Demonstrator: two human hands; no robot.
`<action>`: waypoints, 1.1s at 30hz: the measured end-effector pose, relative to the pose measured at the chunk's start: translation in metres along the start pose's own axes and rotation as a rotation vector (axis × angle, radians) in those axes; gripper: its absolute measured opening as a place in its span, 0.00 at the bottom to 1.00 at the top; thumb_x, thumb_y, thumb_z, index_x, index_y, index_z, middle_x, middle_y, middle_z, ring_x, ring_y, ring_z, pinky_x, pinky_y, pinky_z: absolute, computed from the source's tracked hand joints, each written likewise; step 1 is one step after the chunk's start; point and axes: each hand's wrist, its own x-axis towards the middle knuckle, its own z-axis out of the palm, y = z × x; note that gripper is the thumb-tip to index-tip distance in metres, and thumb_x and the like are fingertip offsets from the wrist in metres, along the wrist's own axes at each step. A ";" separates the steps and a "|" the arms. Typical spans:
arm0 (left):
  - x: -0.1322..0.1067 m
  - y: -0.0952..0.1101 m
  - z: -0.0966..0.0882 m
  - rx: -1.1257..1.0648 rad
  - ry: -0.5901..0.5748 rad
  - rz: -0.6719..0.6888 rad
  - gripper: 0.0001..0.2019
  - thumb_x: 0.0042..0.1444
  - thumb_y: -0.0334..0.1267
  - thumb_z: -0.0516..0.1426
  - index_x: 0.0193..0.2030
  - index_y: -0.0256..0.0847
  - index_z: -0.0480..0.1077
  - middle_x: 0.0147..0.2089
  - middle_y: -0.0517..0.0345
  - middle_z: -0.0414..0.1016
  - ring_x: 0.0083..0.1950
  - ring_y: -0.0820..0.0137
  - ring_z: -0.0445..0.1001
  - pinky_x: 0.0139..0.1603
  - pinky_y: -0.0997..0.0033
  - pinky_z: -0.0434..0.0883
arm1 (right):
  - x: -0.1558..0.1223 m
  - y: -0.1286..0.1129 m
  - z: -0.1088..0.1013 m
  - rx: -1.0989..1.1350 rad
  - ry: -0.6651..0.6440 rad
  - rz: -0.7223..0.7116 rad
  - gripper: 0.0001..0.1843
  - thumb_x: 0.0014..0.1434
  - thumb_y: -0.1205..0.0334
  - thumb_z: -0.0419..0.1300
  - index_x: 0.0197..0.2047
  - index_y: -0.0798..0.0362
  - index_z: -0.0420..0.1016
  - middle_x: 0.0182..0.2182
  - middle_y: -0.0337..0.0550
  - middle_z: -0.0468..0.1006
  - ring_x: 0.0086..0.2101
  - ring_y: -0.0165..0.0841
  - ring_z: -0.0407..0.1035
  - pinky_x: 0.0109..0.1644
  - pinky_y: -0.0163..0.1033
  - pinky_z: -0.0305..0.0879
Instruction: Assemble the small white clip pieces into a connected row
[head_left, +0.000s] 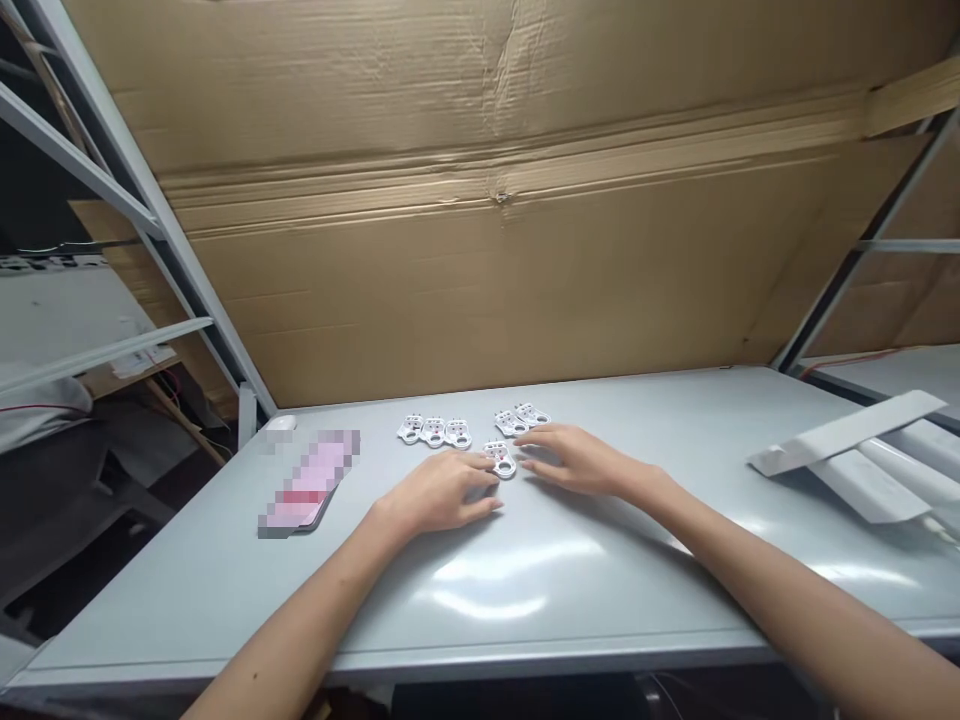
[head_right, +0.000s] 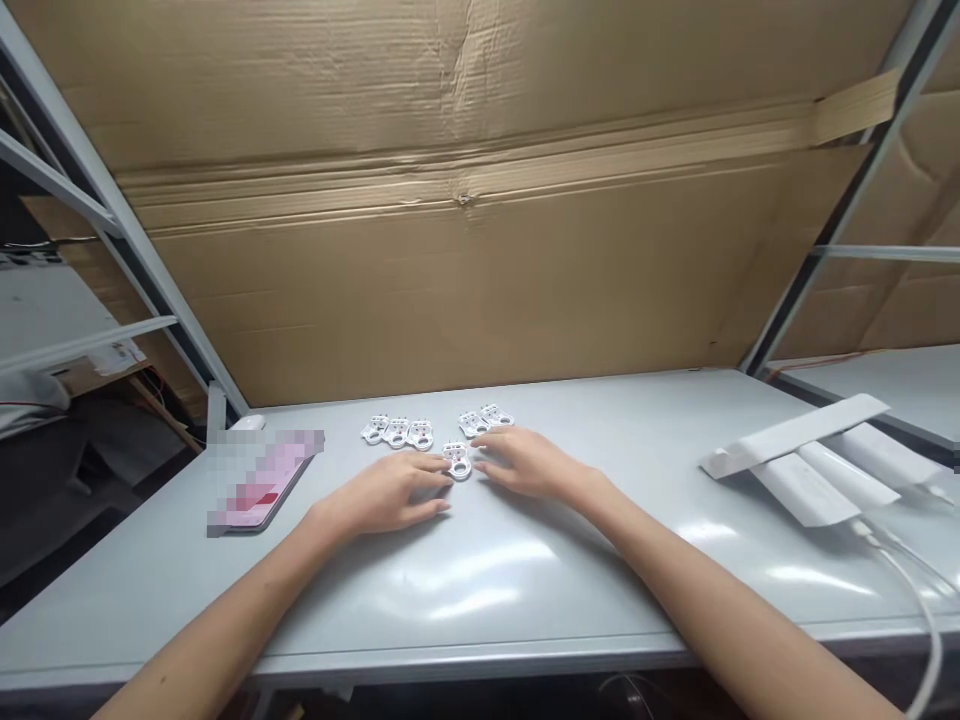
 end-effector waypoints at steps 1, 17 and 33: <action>0.000 -0.001 0.001 -0.001 -0.008 0.005 0.11 0.64 0.45 0.56 0.48 0.45 0.75 0.49 0.54 0.77 0.50 0.61 0.76 0.52 0.65 0.69 | 0.000 0.001 -0.001 -0.009 -0.019 0.006 0.17 0.65 0.55 0.54 0.53 0.51 0.75 0.47 0.51 0.79 0.45 0.44 0.72 0.48 0.47 0.68; 0.003 -0.014 0.021 0.149 -0.039 -0.135 0.29 0.68 0.55 0.46 0.68 0.39 0.56 0.70 0.43 0.58 0.71 0.54 0.54 0.72 0.46 0.41 | -0.001 -0.011 0.002 -0.115 -0.115 0.036 0.18 0.66 0.54 0.52 0.52 0.54 0.74 0.52 0.56 0.75 0.50 0.47 0.70 0.52 0.51 0.68; 0.006 -0.020 0.021 0.079 -0.020 -0.225 0.25 0.70 0.50 0.41 0.67 0.38 0.57 0.70 0.44 0.58 0.71 0.57 0.55 0.68 0.54 0.54 | -0.001 0.005 0.030 -0.123 0.032 0.081 0.34 0.67 0.43 0.47 0.69 0.54 0.56 0.66 0.57 0.60 0.65 0.50 0.54 0.65 0.58 0.55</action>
